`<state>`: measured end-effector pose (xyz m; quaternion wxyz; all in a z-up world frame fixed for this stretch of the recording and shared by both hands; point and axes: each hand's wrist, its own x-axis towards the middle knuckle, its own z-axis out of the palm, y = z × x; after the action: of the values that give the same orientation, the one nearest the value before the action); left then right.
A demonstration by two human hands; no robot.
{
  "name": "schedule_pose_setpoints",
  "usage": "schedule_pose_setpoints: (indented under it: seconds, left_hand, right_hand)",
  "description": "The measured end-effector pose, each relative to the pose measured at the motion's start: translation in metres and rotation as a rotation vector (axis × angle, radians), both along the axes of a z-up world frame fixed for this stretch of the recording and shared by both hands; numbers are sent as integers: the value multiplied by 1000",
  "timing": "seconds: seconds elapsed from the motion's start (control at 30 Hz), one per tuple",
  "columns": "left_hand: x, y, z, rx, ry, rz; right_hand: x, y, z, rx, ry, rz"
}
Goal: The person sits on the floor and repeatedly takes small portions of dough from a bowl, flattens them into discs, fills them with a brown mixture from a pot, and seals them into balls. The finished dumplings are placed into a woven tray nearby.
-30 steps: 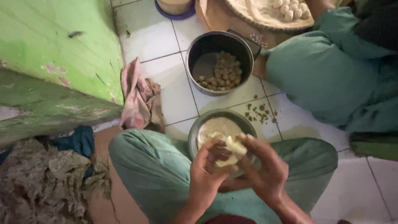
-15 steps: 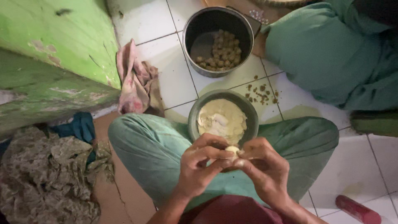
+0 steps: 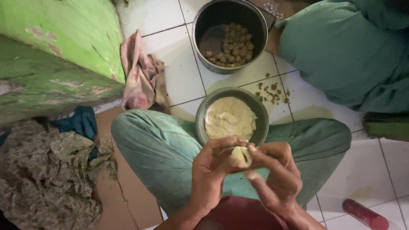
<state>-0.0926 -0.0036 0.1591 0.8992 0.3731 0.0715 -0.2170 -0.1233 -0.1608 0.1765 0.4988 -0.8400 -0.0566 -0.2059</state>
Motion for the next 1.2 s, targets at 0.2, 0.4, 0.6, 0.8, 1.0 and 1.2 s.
schedule_pose_setpoints:
  seconds: [0.2, 0.4, 0.6, 0.8, 1.0, 1.2]
  left_hand:
    - [1, -1, -14, -205, -28, 17]
    - [2, 7, -44, -87, 126, 38]
    - [21, 29, -81, 225, 88, 156]
    - [27, 36, -101, 258, 78, 212]
    - [40, 19, -144, 456, -65, 147]
    - [54, -1, -149, 1094, -686, 124]
  right_hand:
    - [1, 6, -11, -30, 13, 13]
    - [4, 12, -86, 522, 442, -15]
    - [59, -31, -121, 1516, 652, 56]
    - [112, -47, -134, 43, 418, 65]
    - [113, -8, -183, -565, 423, 120]
    - [90, -9, -192, -457, 330, 27]
